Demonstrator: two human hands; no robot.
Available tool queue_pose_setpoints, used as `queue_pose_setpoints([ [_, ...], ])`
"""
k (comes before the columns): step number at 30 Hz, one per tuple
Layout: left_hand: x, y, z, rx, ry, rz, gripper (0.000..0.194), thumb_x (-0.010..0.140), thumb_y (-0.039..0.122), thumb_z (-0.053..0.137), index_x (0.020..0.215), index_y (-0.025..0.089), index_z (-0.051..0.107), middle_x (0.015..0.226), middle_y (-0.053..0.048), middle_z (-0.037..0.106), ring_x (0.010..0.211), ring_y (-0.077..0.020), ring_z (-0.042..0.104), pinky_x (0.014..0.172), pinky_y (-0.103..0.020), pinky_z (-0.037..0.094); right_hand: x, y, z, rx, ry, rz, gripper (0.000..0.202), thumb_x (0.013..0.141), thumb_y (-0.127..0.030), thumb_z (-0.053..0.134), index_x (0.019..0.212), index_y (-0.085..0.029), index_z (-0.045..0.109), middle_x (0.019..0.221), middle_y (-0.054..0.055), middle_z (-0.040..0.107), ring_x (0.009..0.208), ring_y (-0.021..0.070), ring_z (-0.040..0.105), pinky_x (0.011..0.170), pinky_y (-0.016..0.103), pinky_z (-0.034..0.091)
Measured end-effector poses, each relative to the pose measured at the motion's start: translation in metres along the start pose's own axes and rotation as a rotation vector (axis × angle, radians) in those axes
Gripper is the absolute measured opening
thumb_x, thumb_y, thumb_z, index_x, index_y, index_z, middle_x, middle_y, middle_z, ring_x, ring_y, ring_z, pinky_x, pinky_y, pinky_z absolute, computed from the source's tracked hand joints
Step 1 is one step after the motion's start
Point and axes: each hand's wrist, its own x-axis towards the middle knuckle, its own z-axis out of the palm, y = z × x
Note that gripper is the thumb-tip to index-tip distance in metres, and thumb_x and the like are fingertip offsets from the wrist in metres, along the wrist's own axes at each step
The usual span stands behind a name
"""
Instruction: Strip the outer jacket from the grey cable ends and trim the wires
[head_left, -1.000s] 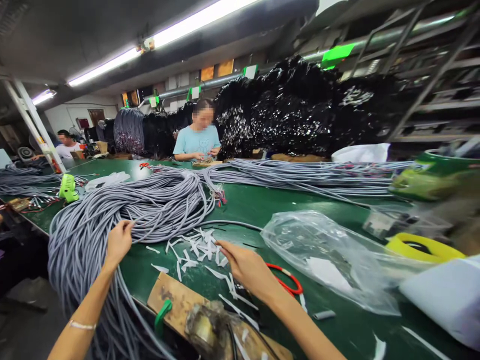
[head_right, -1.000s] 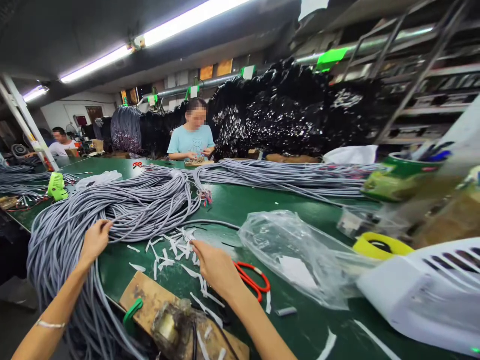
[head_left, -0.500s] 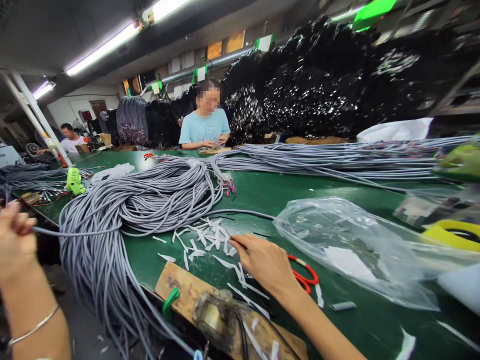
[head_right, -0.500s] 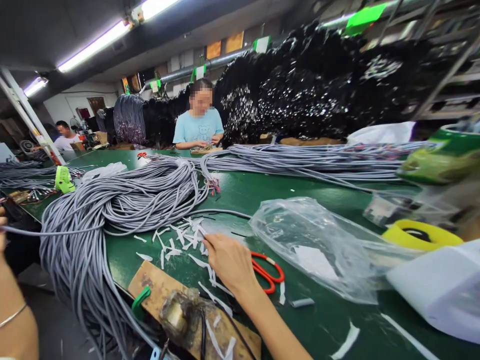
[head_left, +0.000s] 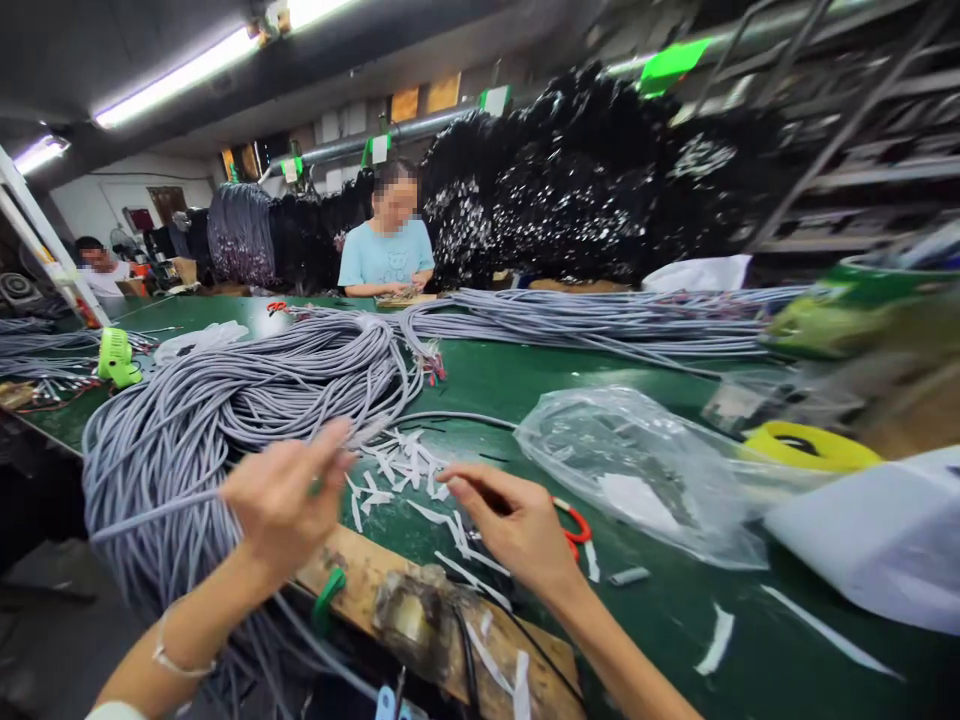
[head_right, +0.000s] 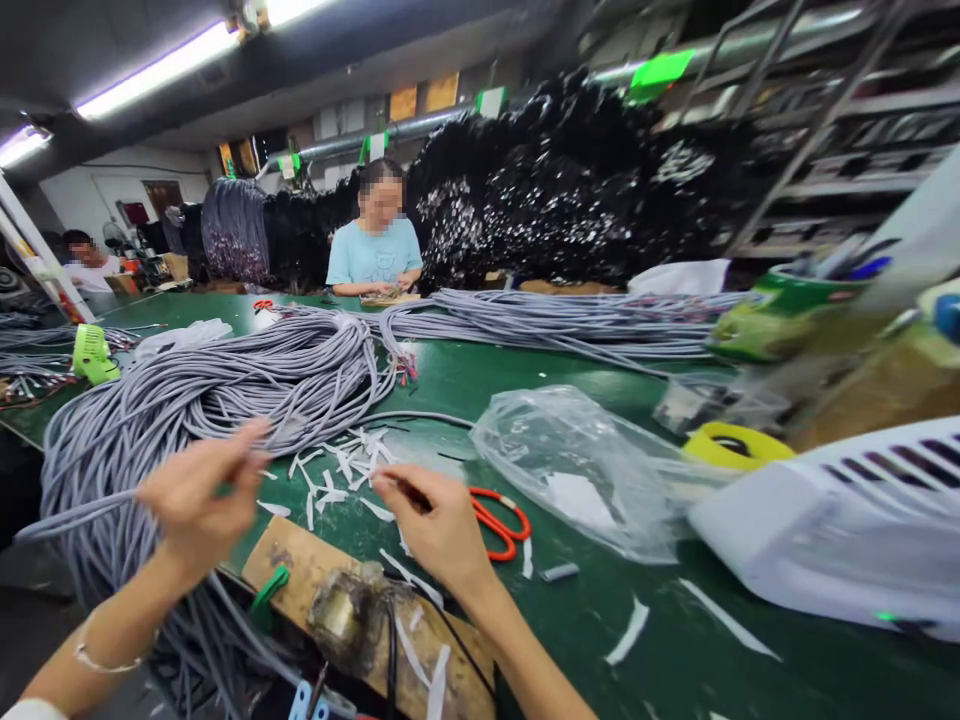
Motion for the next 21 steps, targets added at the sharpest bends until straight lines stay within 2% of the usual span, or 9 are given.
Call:
queue_pose_setpoints([
  [2, -0.002, 0.011, 0.028, 0.01, -0.139, 0.211, 0.02, 0.08, 0.034, 0.053, 0.078, 0.022, 0.068, 0.056, -0.001, 0.061, 0.054, -0.0113, 0.055, 0.052, -0.022, 0.037, -0.001, -0.002, -0.003, 0.103, -0.042, 0.039, 0.034, 0.075, -0.044, 0.05, 0.08, -0.015, 0.067, 0.055, 0.002, 0.061, 0.041, 0.0103, 0.045, 0.038, 0.021, 0.034],
  [4, 0.0, 0.016, 0.055, -0.029, -0.297, 0.37, 0.024, 0.084, 0.029, 0.046, 0.079, 0.02, 0.067, 0.059, -0.002, 0.063, 0.052, -0.0112, 0.054, 0.05, -0.022, 0.035, 0.0, -0.001, -0.007, 0.164, -0.004, 0.083, 0.036, 0.074, -0.044, 0.051, 0.084, -0.014, 0.068, 0.055, 0.002, 0.061, 0.042, 0.0109, 0.047, 0.038, 0.021, 0.035],
  [7, 0.01, 0.018, 0.084, -0.149, -0.494, 0.396, 0.024, 0.085, 0.022, 0.042, 0.082, 0.015, 0.065, 0.067, -0.005, 0.064, 0.059, -0.0133, 0.056, 0.055, -0.022, 0.039, 0.005, 0.002, -0.012, 0.235, 0.113, 0.158, 0.034, 0.073, -0.045, 0.053, 0.074, -0.014, 0.068, 0.052, 0.002, 0.06, 0.043, 0.0114, 0.049, 0.038, 0.021, 0.036],
  [11, 0.023, 0.018, 0.103, -0.274, -0.69, 0.318, 0.02, 0.081, 0.017, 0.046, 0.076, 0.014, 0.065, 0.06, -0.003, 0.062, 0.059, -0.0136, 0.055, 0.059, -0.023, 0.041, 0.01, 0.01, -0.015, 0.296, 0.261, 0.247, 0.034, 0.067, -0.048, 0.059, 0.062, -0.015, 0.064, 0.051, 0.002, 0.059, 0.046, 0.0122, 0.05, 0.041, 0.022, 0.039],
  [13, 0.023, 0.017, 0.107, -0.355, -0.703, 0.251, 0.018, 0.079, 0.015, 0.049, 0.077, 0.015, 0.066, 0.059, -0.002, 0.061, 0.056, -0.0128, 0.054, 0.057, -0.022, 0.04, 0.011, 0.014, -0.015, 0.306, 0.303, 0.282, 0.034, 0.065, -0.049, 0.062, 0.063, -0.014, 0.064, 0.051, 0.002, 0.059, 0.046, 0.012, 0.05, 0.043, 0.022, 0.04],
  [15, 0.019, 0.016, 0.109, -0.43, -0.656, 0.197, 0.018, 0.078, 0.015, 0.05, 0.081, 0.014, 0.068, 0.062, -0.004, 0.063, 0.056, -0.0128, 0.053, 0.055, -0.022, 0.04, 0.011, 0.017, -0.013, 0.315, 0.306, 0.302, 0.034, 0.064, -0.049, 0.063, 0.062, -0.014, 0.062, 0.05, 0.001, 0.057, 0.046, 0.0113, 0.049, 0.044, 0.022, 0.039],
  [18, 0.009, 0.013, 0.111, -0.495, -0.584, 0.133, 0.019, 0.078, 0.017, 0.051, 0.084, 0.013, 0.069, 0.065, -0.005, 0.063, 0.058, -0.0133, 0.054, 0.057, -0.023, 0.041, 0.01, 0.016, -0.009, 0.328, 0.263, 0.324, 0.035, 0.065, -0.049, 0.063, 0.058, -0.015, 0.059, 0.049, -0.001, 0.053, 0.045, 0.0102, 0.046, 0.044, 0.022, 0.038],
  [21, 0.001, 0.013, 0.112, -0.517, -0.57, 0.079, 0.02, 0.079, 0.019, 0.051, 0.083, 0.014, 0.07, 0.065, -0.006, 0.064, 0.058, -0.0133, 0.054, 0.057, -0.023, 0.041, 0.009, 0.016, -0.003, 0.307, 0.213, 0.351, 0.037, 0.065, -0.051, 0.062, 0.057, -0.015, 0.056, 0.049, -0.002, 0.051, 0.043, 0.009, 0.043, 0.042, 0.021, 0.036],
])
